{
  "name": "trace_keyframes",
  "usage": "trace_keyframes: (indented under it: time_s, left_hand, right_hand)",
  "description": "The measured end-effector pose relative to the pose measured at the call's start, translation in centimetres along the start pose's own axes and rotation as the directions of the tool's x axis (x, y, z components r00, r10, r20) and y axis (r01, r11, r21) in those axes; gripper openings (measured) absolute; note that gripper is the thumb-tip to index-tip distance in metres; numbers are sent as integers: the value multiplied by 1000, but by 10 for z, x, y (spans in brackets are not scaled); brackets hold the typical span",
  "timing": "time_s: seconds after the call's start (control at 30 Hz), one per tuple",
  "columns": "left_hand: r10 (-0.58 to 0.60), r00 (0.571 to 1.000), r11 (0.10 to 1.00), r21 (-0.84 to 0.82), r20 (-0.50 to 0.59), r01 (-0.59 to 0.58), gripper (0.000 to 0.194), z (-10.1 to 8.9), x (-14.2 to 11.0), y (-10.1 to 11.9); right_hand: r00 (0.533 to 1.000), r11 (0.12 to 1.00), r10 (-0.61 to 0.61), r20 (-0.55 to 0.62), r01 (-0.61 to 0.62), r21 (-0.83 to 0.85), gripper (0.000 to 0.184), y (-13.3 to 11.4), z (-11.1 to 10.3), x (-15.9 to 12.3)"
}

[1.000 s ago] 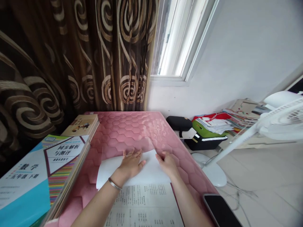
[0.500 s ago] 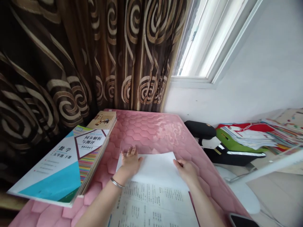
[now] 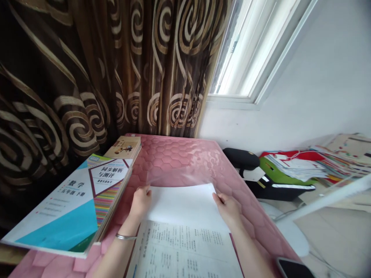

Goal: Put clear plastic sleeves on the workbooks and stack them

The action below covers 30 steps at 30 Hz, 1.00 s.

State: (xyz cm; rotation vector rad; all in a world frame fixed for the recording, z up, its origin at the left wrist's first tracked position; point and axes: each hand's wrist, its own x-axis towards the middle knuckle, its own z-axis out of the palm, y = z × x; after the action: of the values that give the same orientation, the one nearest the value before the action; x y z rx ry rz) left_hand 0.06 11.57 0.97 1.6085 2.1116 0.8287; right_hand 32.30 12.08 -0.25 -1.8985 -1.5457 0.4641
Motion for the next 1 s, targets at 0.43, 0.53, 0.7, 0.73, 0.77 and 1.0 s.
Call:
trace_keyframes:
  time_s: [0.43,0.53,0.7,0.73,0.77,1.0]
  left_hand:
    - [-248,962,953,-207,-116,220,21,1,9,-13]
    - [-260,958,945,-236,-120,227,25,1,9,-13]
    - [-266,957,937,-264,-116,228,29,-1,8,-11]
    - [-266,957,936,-266,-114,229,29,-2,8,-11]
    - [-266,958,936,-267,-109,229,29,-3,8,-10]
    - [-270,956,933,-276,-113,231,29,-5,8,-6]
  right_hand:
    - [997,985,63,-51,-70,-155,25,12,3,10]
    - [1000,980,19,10,-16,-198,30,14,-2,9]
    - [998,973,-30,53,42,-228,39,8,-5,2]
    - [998,976,-39,56,50,-212,39,6,-4,2]
    - [997,980,-48,60,59,-192,39,4,-3,2]
    - [997,1000,-7,82,8,-23,39,1,4,8]
